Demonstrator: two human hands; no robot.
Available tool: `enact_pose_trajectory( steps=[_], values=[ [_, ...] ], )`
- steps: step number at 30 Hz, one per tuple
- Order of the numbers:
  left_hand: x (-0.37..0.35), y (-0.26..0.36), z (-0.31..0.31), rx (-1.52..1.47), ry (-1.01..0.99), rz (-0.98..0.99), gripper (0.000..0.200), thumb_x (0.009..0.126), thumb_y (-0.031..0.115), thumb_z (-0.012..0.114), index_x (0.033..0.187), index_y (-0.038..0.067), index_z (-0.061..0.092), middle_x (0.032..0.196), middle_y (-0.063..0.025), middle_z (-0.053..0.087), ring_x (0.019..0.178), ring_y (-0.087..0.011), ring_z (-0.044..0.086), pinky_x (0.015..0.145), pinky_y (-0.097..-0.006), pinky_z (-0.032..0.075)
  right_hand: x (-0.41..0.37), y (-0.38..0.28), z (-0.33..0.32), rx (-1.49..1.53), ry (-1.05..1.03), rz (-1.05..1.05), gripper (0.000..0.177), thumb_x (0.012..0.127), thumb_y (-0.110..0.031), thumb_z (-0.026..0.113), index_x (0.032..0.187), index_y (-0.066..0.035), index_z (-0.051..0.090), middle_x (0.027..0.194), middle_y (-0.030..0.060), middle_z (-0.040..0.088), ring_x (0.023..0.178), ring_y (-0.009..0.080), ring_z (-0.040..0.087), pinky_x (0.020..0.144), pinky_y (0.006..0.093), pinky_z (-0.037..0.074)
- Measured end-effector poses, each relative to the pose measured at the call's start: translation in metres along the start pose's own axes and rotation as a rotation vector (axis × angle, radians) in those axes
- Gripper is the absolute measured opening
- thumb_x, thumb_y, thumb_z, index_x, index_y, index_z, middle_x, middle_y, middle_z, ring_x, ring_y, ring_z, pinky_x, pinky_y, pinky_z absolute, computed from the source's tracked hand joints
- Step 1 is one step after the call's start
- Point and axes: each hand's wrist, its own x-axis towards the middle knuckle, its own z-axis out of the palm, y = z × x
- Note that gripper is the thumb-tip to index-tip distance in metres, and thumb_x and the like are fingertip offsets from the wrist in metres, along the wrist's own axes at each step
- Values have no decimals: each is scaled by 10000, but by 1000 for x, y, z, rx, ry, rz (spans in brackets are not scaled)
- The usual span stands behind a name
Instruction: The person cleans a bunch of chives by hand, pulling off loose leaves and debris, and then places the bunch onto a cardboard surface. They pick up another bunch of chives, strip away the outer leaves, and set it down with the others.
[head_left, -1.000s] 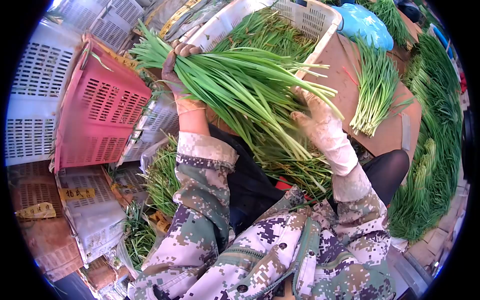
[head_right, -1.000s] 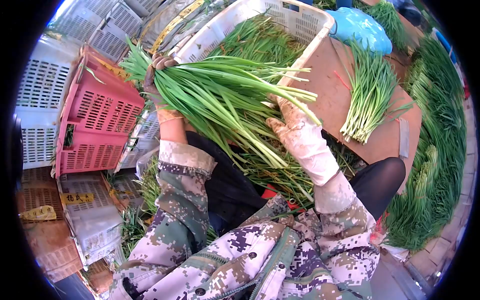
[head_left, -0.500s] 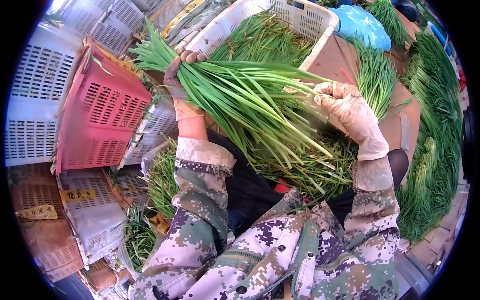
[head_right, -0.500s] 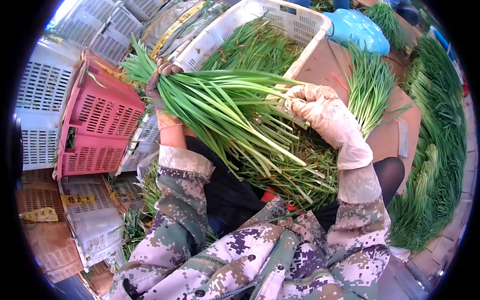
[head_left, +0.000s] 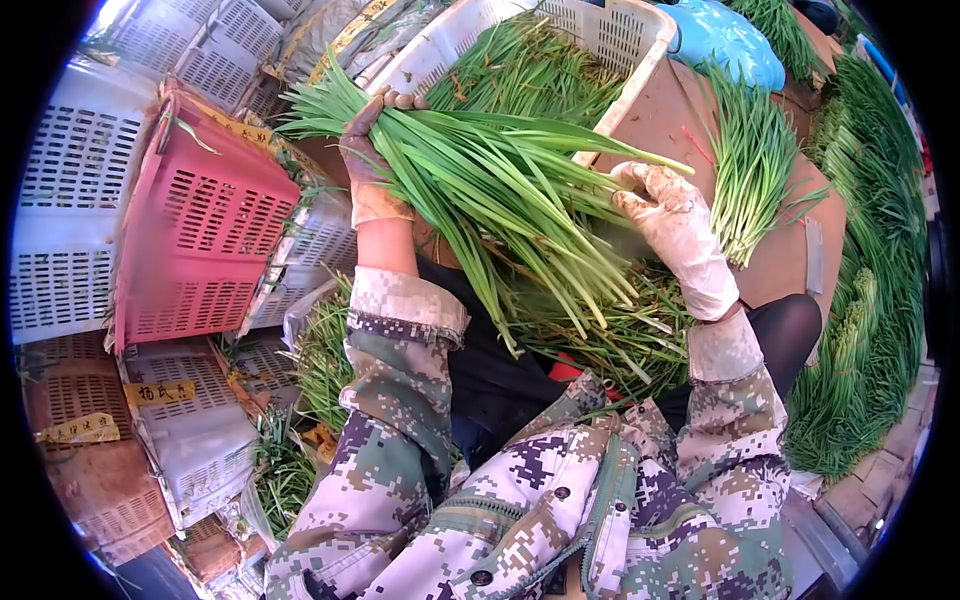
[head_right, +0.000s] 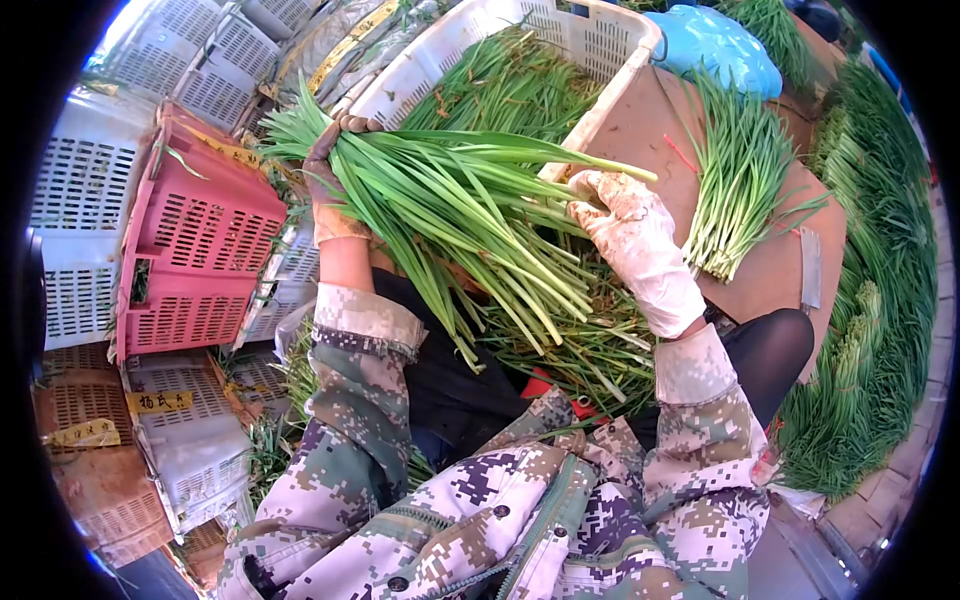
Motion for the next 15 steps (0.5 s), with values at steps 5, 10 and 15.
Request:
enact_pose_trajectory(
  steps=[5, 10, 15],
  values=[
    [5, 1, -7, -16, -13, 2, 142, 774, 87, 593, 868, -14, 562, 773, -108, 577, 766, -255, 559, 839, -390, 473, -7, -8, 3, 17, 1, -2, 374, 762, -153, 717, 1109, -77, 600, 991, 128, 645, 921, 283, 628, 798, 368, 501],
    [7, 4, -13, -44, 25, -2, 133, 775, 68, 590, 879, -8, 559, 770, -86, 577, 761, -233, 565, 828, -395, 472, -5, -15, 1, 107, -37, 46, 300, 775, -107, 698, 1065, -60, 637, 1005, 124, 652, 942, 282, 625, 830, 354, 496],
    [6, 4, -12, -57, 4, 23, 132, 779, 65, 592, 886, -7, 563, 777, -73, 581, 762, -229, 567, 832, -401, 468, -6, -11, -1, 164, -2, -27, 234, 812, -45, 644, 1045, -71, 650, 964, 60, 671, 904, 161, 621, 819, 296, 483]
  ],
)
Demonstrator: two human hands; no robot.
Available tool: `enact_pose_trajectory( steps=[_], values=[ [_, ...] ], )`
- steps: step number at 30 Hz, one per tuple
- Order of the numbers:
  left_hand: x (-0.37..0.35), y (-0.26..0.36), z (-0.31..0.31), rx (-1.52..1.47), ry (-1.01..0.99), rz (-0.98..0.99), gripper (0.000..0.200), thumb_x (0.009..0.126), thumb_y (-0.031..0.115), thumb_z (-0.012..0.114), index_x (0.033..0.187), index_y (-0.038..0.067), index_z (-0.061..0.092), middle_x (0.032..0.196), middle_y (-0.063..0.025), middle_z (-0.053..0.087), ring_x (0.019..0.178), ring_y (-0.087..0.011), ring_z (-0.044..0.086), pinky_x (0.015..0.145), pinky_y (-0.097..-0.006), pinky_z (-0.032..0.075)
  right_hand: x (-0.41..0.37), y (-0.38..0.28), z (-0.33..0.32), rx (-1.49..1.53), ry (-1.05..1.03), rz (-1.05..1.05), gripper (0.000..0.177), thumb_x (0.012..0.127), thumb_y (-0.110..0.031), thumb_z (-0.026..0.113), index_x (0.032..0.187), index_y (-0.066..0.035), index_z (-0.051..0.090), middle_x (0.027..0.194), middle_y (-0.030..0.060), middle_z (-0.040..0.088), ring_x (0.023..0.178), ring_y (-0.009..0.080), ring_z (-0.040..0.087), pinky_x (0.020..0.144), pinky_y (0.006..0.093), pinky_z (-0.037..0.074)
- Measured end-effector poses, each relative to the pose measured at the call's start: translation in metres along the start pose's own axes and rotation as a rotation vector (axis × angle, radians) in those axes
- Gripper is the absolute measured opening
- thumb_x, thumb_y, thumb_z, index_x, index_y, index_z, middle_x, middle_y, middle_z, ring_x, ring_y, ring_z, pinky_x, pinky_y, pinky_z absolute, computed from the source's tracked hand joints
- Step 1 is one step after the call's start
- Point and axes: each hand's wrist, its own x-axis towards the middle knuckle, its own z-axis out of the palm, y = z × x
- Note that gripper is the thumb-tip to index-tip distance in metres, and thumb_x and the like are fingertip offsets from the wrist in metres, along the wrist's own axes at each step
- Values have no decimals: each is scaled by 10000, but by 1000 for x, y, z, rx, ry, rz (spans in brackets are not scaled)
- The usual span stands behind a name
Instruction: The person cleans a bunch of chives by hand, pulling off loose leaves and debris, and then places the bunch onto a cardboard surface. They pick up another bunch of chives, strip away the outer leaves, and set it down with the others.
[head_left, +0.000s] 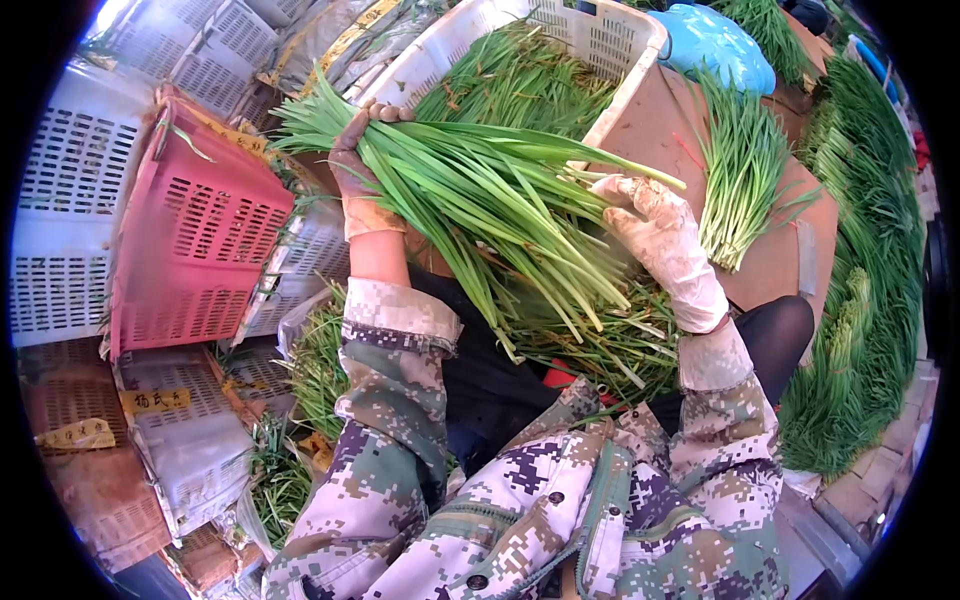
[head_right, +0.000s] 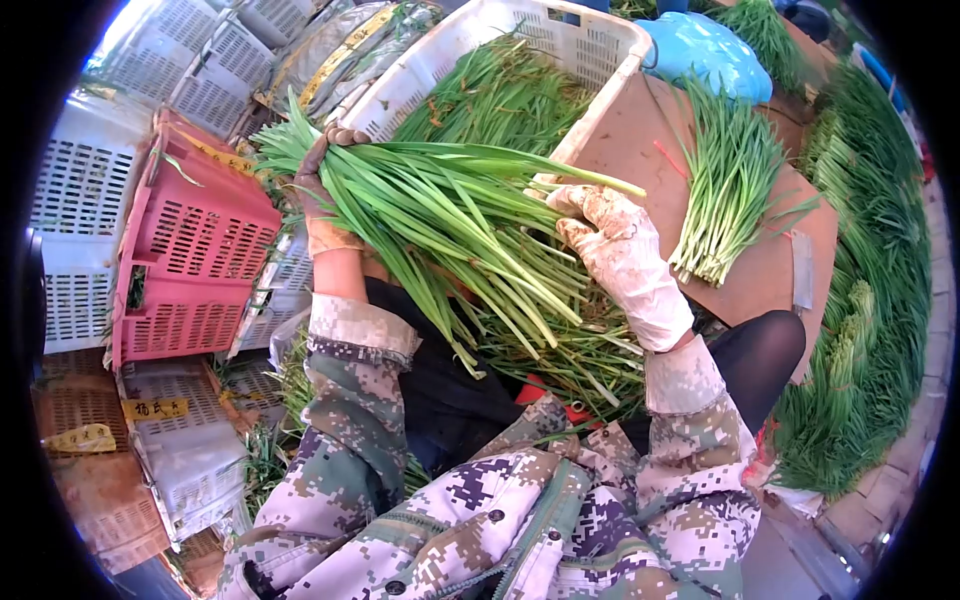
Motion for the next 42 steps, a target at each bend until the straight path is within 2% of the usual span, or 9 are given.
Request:
enact_pose_trajectory(
  steps=[4, 9, 14, 16, 18, 21, 25, 30, 42],
  values=[
    [3, 1, -9, 12, 20, 29, 129, 783, 72, 597, 885, -2, 570, 781, -76, 582, 771, -233, 568, 841, -405, 465, 2, -2, -7, 396, -42, 281, 143, 847, -53, 625, 978, -15, 669, 980, 70, 671, 889, 144, 613, 834, 273, 470],
    [3, 2, -8, -5, -98, -1, 137, 792, 73, 595, 903, -7, 583, 809, -78, 591, 803, -236, 573, 858, -411, 464, 0, 11, -18, 229, 55, 236, 101, 885, -59, 579, 894, -20, 672, 871, 19, 654, 791, 100, 575, 734, 251, 460],
    [3, 2, -7, 70, 36, 94, 145, 785, 87, 600, 893, -3, 565, 781, -75, 568, 777, -229, 556, 841, -403, 455, -15, 12, -33, 317, 164, 187, 165, 926, -123, 529, 890, -42, 668, 783, -8, 618, 687, 60, 522, 639, 209, 431],
    [1, 2, -5, 22, 21, 76, 155, 784, 84, 600, 903, -6, 561, 780, -77, 567, 777, -229, 557, 839, -400, 454, -22, -13, -47, 454, 104, 566, 174, 935, -148, 520, 906, -59, 667, 773, -29, 607, 640, 31, 475, 592, 188, 402],
    [2, 2, -4, -25, 0, 61, 165, 783, 82, 600, 913, -9, 558, 779, -79, 566, 777, -229, 558, 837, -398, 454, -29, -11, -46, 509, 91, 554, 177, 939, -155, 516, 912, -66, 666, 774, -44, 605, 610, 16, 431, 567, 177, 375],
    [0, 2, 2, -11, -34, 77, 174, 777, 72, 600, 923, -10, 554, 771, -73, 565, 768, -230, 566, 840, -397, 459, -27, -24, -38, 395, 0, 453, 142, 927, -130, 540, 906, -51, 656, 764, -43, 599, 661, 27, 478, 611, 185, 412],
    [-3, -2, 6, -20, -19, 85, 196, 771, 56, 606, 947, -14, 555, 783, -70, 578, 745, -223, 574, 837, -397, 470, -17, -4, -8, -356, 227, -152, 269, 780, -132, 681, 1040, -77, 645, 1005, 132, 622, 892, 307, 600, 788, 384, 488],
    [-2, -4, 4, -18, -14, 81, 207, 772, 64, 611, 952, -20, 553, 791, -70, 572, 756, -221, 574, 837, -395, 469, -1, 1, 10, -465, 182, -317, 427, 792, -187, 666, 1199, -105, 565, 1095, 129, 601, 1022, 323, 557, 919, 432, 417],
    [-1, -2, 8, -2, -22, 46, 169, 772, 64, 598, 912, -10, 541, 789, -66, 544, 750, -214, 549, 812, -390, 464, 24, -4, 10, -486, 91, -599, 311, 820, -91, 578, 1128, -90, 621, 914, 83, 667, 819, 267, 646, 704, 358, 517]
  ],
)
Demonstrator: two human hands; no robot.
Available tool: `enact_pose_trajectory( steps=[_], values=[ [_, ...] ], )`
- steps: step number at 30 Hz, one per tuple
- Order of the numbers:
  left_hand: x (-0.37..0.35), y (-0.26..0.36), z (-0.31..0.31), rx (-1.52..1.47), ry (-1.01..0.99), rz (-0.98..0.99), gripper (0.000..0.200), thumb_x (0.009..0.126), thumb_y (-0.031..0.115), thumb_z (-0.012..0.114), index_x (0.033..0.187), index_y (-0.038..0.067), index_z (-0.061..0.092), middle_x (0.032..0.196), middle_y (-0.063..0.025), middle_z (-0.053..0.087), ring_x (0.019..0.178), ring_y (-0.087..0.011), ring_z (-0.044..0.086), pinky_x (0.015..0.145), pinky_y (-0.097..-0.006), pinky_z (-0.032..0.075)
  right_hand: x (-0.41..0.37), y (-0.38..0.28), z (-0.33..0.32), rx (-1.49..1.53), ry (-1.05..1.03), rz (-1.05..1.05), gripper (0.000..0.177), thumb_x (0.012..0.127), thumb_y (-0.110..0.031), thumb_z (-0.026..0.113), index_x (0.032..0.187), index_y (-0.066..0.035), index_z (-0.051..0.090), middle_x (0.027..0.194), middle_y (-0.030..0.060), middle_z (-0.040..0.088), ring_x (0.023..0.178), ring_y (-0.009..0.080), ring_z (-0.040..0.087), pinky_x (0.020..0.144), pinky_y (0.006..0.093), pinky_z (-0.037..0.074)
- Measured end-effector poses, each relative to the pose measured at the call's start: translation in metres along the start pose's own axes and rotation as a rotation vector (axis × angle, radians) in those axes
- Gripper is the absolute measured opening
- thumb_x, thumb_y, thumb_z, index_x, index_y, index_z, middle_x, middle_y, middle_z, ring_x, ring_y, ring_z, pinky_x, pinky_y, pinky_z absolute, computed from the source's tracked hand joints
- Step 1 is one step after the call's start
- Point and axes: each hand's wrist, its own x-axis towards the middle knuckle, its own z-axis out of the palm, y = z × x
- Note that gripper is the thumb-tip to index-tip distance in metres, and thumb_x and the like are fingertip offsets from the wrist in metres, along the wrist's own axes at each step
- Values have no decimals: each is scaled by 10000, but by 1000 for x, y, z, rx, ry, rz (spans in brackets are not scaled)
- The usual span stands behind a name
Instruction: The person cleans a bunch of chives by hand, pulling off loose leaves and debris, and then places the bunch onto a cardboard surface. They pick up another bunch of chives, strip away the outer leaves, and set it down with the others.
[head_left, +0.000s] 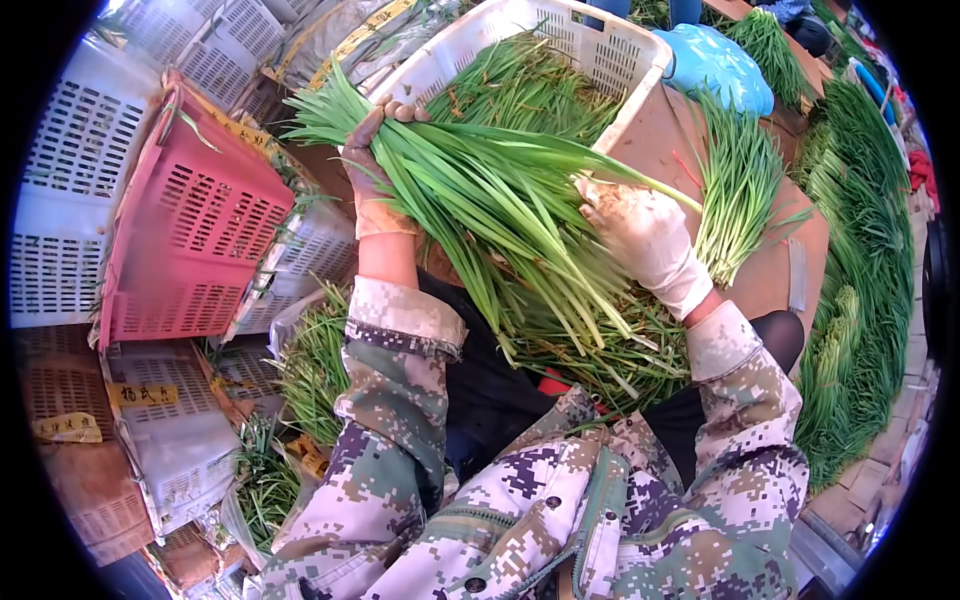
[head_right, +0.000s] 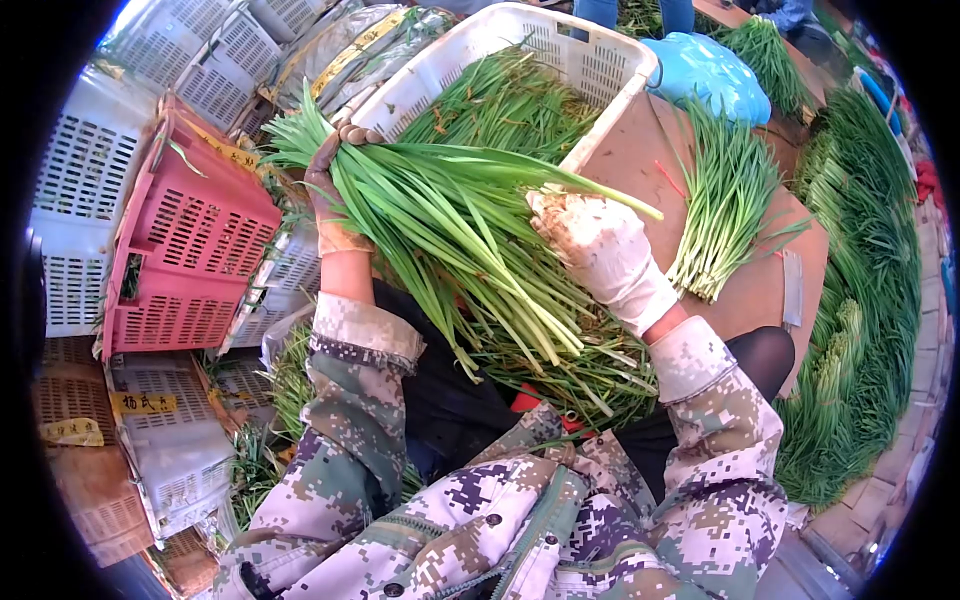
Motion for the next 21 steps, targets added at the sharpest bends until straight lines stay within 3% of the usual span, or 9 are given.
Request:
enact_pose_trajectory(
  steps=[2, 3, 7, 10, 14, 16, 18, 19, 21],
  values=[
    [0, -2, -1, 2, -14, -17, 171, 771, 64, 599, 914, -9, 542, 787, -65, 545, 749, -214, 549, 812, -388, 464, 5, 4, 0, -157, -212, -44, 244, 789, -93, 563, 1021, -84, 639, 845, 63, 654, 781, 237, 641, 677, 373, 511],
    [1, -3, -1, 5, -30, -33, 173, 770, 64, 601, 916, -7, 543, 785, -65, 546, 748, -214, 550, 812, -386, 465, 11, 4, 1, -157, -122, -107, 136, 751, -91, 550, 854, -84, 638, 737, 67, 628, 695, 239, 632, 622, 381, 504],
    [-2, -5, -2, 30, -30, -20, 187, 764, 69, 609, 923, -6, 547, 783, -63, 549, 748, -210, 552, 815, -382, 465, 18, 4, 4, -177, -293, -33, 64, 726, -88, 552, 672, -79, 585, 624, 114, 594, 598, 296, 615, 560, 384, 501],
    [-1, -6, -2, 4, -93, -80, 193, 760, 64, 611, 929, -4, 550, 783, -66, 551, 751, -211, 553, 811, -381, 468, 33, -6, -16, -186, -429, -61, 62, 727, -92, 554, 675, -81, 587, 618, 111, 593, 604, 292, 623, 558, 389, 504],
    [0, -4, -7, 45, -145, -88, 208, 831, 119, 565, 1023, 51, 523, 828, -42, 575, 842, -242, 559, 854, -377, 454, 35, -6, -21, -106, -332, 36, 53, 687, -50, 574, 705, -83, 612, 663, 137, 621, 617, 311, 620, 577, 373, 511],
    [-1, -6, -2, -32, -213, -120, 203, 826, 110, 568, 1014, 42, 531, 818, -46, 574, 831, -240, 560, 854, -377, 454, 33, -9, -23, -83, -324, 56, 59, 767, -48, 583, 775, -52, 642, 725, 112, 654, 625, 251, 632, 588, 318, 507],
    [0, -7, -3, -20, -198, -103, 203, 825, 107, 568, 1011, 34, 534, 818, -49, 573, 827, -237, 560, 855, -377, 452, 34, -20, -24, 894, -84, 647, 139, 892, -114, 555, 864, -28, 661, 773, 58, 660, 641, 153, 623, 589, 262, 493],
    [0, -6, -4, -5, -181, -81, 202, 824, 103, 569, 1008, 26, 537, 818, -52, 572, 824, -234, 560, 855, -377, 451, 32, -26, -34, 1022, -21, 780, 213, 949, -169, 522, 913, -5, 654, 790, 26, 637, 643, 94, 585, 594, 227, 477],
    [-4, -5, 0, 20, -151, -44, 204, 820, 95, 568, 1005, 16, 536, 814, -53, 569, 814, -229, 558, 854, -378, 450, 26, -34, -48, 1022, 74, 836, 205, 947, -162, 525, 911, -2, 649, 792, 30, 640, 642, 96, 584, 604, 225, 478]
  ],
)
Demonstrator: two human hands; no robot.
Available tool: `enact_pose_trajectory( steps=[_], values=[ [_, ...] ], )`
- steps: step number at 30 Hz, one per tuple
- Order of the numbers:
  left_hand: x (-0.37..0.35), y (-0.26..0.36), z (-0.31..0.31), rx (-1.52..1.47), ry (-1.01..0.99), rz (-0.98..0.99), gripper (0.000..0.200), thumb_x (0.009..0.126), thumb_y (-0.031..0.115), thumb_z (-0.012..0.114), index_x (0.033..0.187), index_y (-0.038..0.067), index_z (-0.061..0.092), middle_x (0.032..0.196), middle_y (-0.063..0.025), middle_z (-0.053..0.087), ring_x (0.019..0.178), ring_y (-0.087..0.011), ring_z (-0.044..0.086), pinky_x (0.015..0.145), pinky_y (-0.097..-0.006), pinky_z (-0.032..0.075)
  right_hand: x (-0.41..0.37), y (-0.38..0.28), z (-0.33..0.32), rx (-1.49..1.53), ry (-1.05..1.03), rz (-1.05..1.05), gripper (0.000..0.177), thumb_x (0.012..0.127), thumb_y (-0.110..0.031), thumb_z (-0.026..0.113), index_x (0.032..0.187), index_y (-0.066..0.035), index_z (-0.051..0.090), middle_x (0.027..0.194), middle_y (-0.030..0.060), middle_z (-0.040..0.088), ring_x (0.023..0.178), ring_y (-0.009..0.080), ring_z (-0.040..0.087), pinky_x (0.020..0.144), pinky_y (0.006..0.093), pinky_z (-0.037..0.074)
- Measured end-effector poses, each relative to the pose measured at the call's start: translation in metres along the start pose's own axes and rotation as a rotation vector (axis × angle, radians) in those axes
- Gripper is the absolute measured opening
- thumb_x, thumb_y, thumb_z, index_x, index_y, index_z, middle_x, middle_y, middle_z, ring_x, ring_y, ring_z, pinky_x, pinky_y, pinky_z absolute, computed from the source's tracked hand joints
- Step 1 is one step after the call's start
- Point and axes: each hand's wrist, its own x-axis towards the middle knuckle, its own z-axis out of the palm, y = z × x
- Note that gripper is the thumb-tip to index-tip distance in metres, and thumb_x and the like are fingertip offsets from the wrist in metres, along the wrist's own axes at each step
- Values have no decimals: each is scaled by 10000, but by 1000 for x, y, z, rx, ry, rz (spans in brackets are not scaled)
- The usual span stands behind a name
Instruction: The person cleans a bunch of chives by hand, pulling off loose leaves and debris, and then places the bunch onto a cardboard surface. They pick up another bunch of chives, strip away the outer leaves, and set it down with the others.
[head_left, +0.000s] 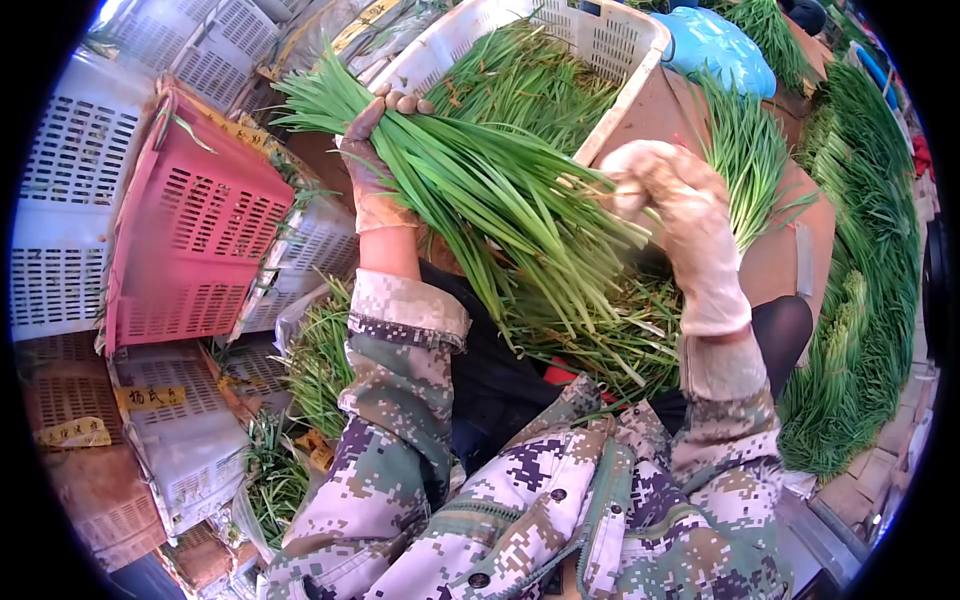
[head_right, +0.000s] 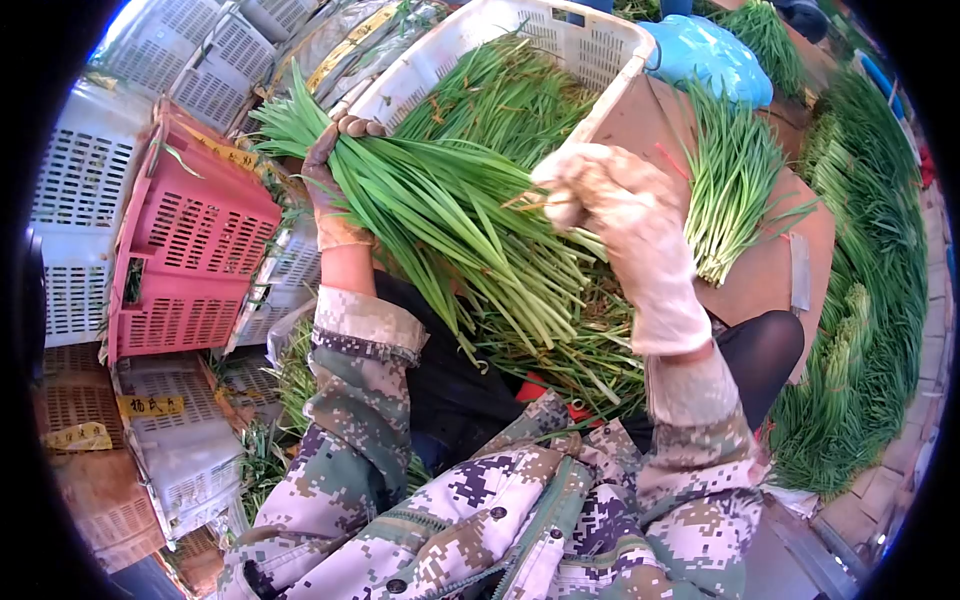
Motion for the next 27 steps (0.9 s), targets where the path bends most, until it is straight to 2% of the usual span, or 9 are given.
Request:
enact_pose_trajectory(
  steps=[2, 3, 6, 10, 14, 19, 21, 25, 27],
  values=[
    [-1, 1, 3, 20, 22, 37, 205, 815, 86, 568, 1001, 7, 534, 810, -54, 565, 804, -223, 556, 852, -379, 449, -18, 5, -5, 171, 71, 83, 209, 943, -168, 534, 925, 9, 643, 797, 34, 646, 660, 97, 592, 631, 225, 483],
    [1, 3, 2, 6, 46, 45, 208, 812, 83, 571, 998, -1, 533, 811, -56, 566, 801, -219, 553, 854, -378, 447, -26, 25, -1, 176, 85, -23, 206, 931, -172, 548, 931, 6, 651, 795, 51, 659, 694, 120, 613, 649, 243, 491],
    [2, 4, -1, -43, 54, 51, 211, 807, 78, 575, 991, -16, 528, 810, -61, 566, 793, -214, 547, 857, -377, 443, -37, 66, -11, -826, 148, -251, 146, 856, -144, 601, 911, -25, 666, 865, 142, 667, 785, 276, 649, 710, 331, 514],
    [0, 5, 0, -86, 58, 78, 213, 797, 63, 575, 982, -25, 518, 802, -63, 548, 777, -199, 533, 858, -359, 436, -30, 82, -2, -1048, -33, -59, 240, 912, -235, 512, 1016, -77, 660, 941, 129, 671, 868, 308, 637, 748, 378, 509],
    [-5, 3, 7, -94, 69, 117, 225, 799, 57, 575, 997, -19, 502, 799, -49, 521, 773, -184, 521, 857, -345, 437, -13, 98, 0, -956, 0, -95, 265, 895, -254, 537, 1083, -101, 646, 1072, 153, 634, 1005, 304, 595, 870, 376, 468],
    [-1, 8, 1, -136, -15, 83, 247, 780, 54, 591, 1004, -3, 504, 801, -51, 531, 761, -191, 541, 833, -366, 451, -9, 83, 0, -845, -179, 21, 278, 896, -243, 533, 1116, -101, 626, 1055, 146, 641, 991, 316, 596, 868, 370, 466],
    [0, 9, 1, -153, -20, 81, 277, 759, 50, 604, 1018, 6, 516, 802, -60, 549, 746, -207, 561, 809, -390, 466, -5, 79, 4, -596, -156, 216, 288, 898, -242, 531, 1136, -101, 608, 1044, 149, 642, 992, 307, 597, 866, 366, 463],
    [-3, 8, 6, -126, -12, 112, 255, 770, 56, 605, 998, 8, 501, 801, -44, 523, 762, -184, 537, 827, -365, 448, -2, 65, 13, -712, -171, 174, 327, 878, -214, 558, 1162, -54, 591, 1139, 181, 601, 1071, 294, 570, 924, 357, 433],
    [-4, 9, 6, -106, -21, 118, 227, 778, 56, 604, 966, 12, 485, 796, -30, 500, 774, -163, 513, 844, -339, 433, -3, 66, 15, -583, -157, 216, 348, 857, -217, 593, 1159, -45, 595, 1155, 187, 594, 1093, 283, 561, 936, 348, 424]
  ],
)
